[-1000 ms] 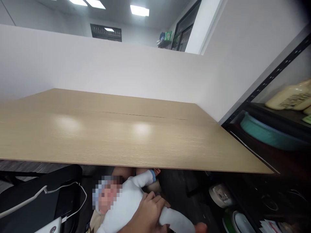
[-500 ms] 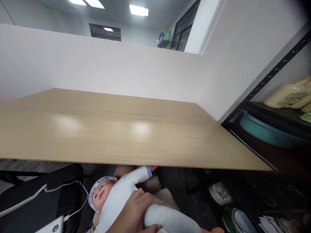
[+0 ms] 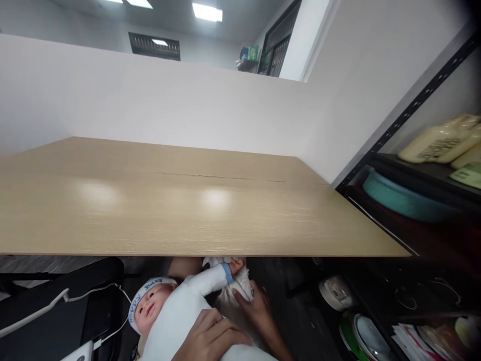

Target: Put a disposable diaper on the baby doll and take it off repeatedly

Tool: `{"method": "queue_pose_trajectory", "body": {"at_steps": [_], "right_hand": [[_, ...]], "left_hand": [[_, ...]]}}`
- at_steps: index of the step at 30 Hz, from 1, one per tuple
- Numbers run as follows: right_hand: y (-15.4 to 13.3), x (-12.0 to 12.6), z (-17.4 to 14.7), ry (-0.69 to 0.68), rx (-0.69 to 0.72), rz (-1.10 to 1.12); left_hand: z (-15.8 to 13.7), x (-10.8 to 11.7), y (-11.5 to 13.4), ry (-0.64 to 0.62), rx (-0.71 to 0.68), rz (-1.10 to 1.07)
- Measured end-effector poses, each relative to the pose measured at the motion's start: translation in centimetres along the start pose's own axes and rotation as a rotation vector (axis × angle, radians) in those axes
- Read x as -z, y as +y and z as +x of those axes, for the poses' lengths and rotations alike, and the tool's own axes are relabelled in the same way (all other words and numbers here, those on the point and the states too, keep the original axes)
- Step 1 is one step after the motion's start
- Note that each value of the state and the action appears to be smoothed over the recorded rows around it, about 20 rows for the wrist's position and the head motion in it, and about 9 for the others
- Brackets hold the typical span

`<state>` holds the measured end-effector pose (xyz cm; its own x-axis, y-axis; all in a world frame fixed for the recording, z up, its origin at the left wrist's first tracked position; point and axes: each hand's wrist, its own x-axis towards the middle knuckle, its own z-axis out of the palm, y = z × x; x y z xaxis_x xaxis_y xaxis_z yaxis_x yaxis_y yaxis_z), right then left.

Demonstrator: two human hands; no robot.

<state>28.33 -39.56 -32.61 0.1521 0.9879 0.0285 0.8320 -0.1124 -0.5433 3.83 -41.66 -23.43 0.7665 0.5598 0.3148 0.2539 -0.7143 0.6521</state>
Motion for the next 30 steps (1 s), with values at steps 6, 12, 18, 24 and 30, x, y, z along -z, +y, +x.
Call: {"method": "queue_pose_trajectory", "body": {"at_steps": [6, 12, 18, 24, 30], "right_hand": [[0.1, 0.4, 0.4, 0.249, 0.09, -0.061], [-1.6, -2.7, 0.1, 0.017, 0.292, -0.19], [-2.6, -3.0, 2.5, -0.095, 0.29, -0.241], [-3.3, 2.5, 0.0, 0.092, 0.316, -0.134], [-7.2, 6.1, 0.3, -0.029, 0.63, -0.088]], "left_hand": [[0.1, 1.2, 0.8, -0.015, -0.005, 0.043], [0.0, 0.4, 0.5, -0.017, 0.001, 0.055], [0.2, 0.7, 0.5, -0.052, 0.016, 0.077], [0.0, 0.6, 0.5, 0.008, -0.019, 0.114], [0.6, -0.4, 0.2, 0.031, -0.13, 0.244]]}}
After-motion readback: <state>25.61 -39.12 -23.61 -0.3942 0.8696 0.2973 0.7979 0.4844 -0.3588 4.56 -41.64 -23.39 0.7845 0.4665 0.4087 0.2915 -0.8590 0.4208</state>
